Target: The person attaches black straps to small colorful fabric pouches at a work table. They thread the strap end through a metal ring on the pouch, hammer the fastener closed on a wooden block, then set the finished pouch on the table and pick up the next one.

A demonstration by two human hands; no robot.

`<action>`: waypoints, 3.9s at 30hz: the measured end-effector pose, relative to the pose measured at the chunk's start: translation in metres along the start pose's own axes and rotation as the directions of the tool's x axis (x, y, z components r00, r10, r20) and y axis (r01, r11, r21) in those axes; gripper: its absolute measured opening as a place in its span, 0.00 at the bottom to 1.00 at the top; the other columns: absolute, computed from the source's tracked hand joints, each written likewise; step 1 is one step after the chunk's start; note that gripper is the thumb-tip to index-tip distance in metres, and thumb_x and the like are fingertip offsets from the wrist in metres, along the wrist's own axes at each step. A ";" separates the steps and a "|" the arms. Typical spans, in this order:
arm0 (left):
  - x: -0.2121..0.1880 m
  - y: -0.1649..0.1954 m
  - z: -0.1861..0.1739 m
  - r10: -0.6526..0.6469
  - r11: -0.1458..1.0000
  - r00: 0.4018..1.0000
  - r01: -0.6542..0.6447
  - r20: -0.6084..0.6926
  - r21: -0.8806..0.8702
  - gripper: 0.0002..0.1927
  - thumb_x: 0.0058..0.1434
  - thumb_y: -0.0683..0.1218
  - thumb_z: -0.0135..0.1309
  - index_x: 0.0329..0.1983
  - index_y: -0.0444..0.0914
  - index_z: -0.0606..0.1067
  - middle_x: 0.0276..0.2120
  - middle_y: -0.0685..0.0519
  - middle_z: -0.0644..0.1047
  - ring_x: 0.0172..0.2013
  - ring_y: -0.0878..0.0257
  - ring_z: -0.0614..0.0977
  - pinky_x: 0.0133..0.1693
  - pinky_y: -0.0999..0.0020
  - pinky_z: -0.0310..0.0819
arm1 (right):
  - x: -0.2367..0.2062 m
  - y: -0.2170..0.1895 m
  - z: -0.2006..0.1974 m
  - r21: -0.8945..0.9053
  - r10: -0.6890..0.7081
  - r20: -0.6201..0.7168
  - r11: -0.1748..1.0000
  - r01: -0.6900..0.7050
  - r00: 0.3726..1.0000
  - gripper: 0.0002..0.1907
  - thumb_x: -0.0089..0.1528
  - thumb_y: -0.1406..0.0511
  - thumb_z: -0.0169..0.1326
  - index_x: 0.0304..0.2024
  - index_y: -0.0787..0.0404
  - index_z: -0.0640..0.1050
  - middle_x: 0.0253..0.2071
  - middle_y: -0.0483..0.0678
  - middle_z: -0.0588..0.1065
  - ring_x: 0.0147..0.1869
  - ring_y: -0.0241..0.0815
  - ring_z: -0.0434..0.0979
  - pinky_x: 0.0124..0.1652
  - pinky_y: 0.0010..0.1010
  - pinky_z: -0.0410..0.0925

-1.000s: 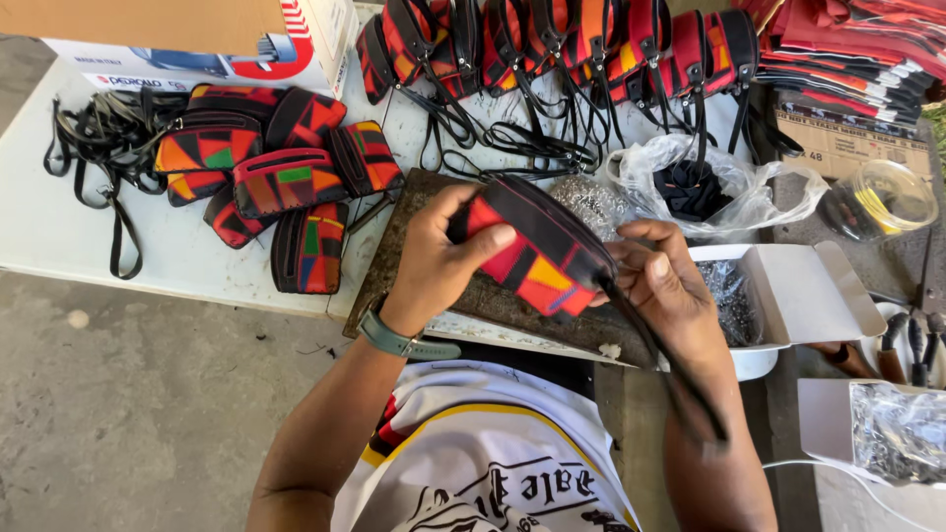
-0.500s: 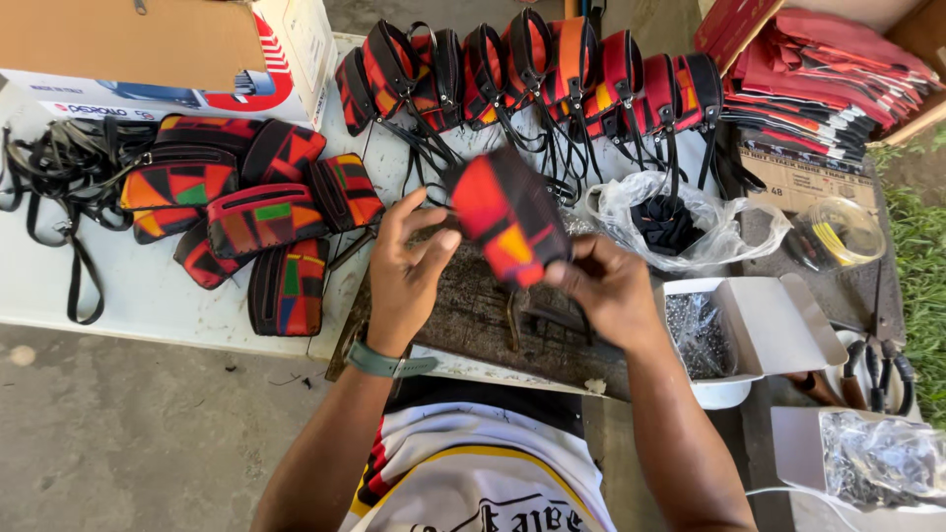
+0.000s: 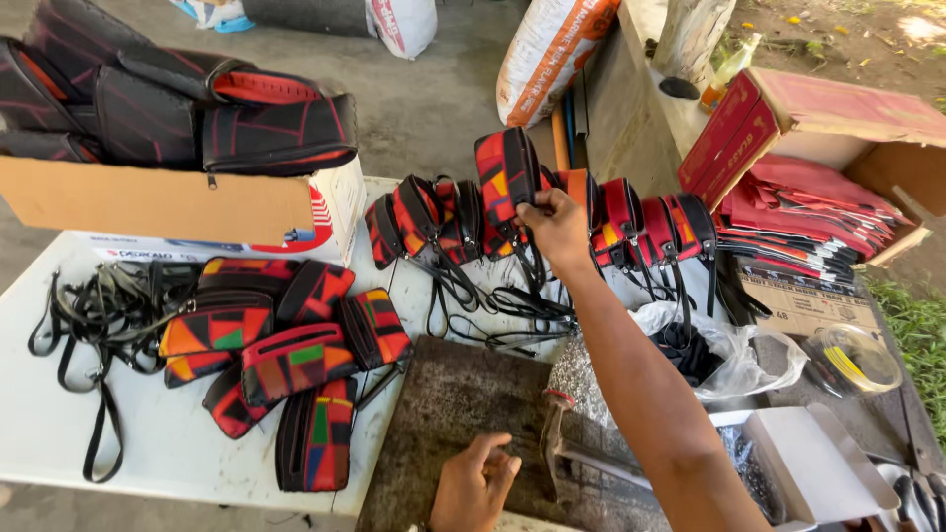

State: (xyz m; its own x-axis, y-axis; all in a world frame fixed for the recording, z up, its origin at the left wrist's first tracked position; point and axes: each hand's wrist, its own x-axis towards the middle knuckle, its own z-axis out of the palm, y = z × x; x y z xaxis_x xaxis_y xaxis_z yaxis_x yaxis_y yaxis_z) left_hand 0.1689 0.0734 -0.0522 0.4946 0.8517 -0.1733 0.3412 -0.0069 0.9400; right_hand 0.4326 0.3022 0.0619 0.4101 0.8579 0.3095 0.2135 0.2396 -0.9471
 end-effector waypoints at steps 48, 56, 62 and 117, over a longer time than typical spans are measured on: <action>0.042 0.003 -0.154 0.583 0.600 0.755 -0.149 -0.301 0.786 0.24 0.55 0.44 0.62 0.55 0.35 0.72 0.47 0.42 0.77 0.48 0.45 0.78 0.45 0.49 0.73 | -0.229 -0.048 -0.078 -0.248 0.020 0.347 0.966 0.072 0.938 0.18 0.67 0.70 0.60 0.59 0.68 0.75 0.39 0.47 0.78 0.38 0.29 0.75 0.37 0.22 0.68; 0.094 0.000 -0.167 0.273 0.349 0.961 -0.064 -0.036 0.935 0.24 0.58 0.41 0.55 0.59 0.40 0.71 0.52 0.38 0.71 0.47 0.39 0.78 0.44 0.47 0.73 | -0.340 -0.067 -0.099 -0.587 -0.136 0.433 0.707 0.394 0.891 0.19 0.55 0.66 0.66 0.48 0.62 0.80 0.43 0.55 0.78 0.46 0.56 0.77 0.46 0.42 0.72; 0.110 0.006 -0.192 0.263 0.265 0.962 -0.148 0.076 0.953 0.31 0.55 0.38 0.52 0.64 0.44 0.68 0.53 0.35 0.70 0.42 0.38 0.80 0.40 0.46 0.75 | -0.338 -0.057 -0.103 -0.672 -0.230 0.333 0.622 0.401 0.915 0.21 0.54 0.69 0.61 0.51 0.63 0.79 0.48 0.57 0.77 0.48 0.59 0.76 0.49 0.45 0.70; -0.025 0.053 -0.039 0.595 0.804 0.744 -0.548 -0.305 0.231 0.15 0.65 0.46 0.64 0.48 0.34 0.74 0.37 0.49 0.82 0.36 0.64 0.84 0.40 0.70 0.78 | -0.218 -0.015 -0.143 -0.724 -0.176 0.252 0.619 0.306 0.952 0.04 0.61 0.69 0.62 0.39 0.62 0.82 0.39 0.53 0.82 0.36 0.51 0.83 0.39 0.38 0.75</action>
State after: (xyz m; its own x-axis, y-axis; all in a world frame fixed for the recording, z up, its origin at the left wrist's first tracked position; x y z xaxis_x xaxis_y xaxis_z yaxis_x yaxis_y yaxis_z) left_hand 0.1434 0.0721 0.0129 0.3265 0.7894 0.5198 0.1878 -0.5932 0.7829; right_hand 0.4673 0.0465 0.0213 0.1295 0.8888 0.4396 0.8991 0.0817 -0.4301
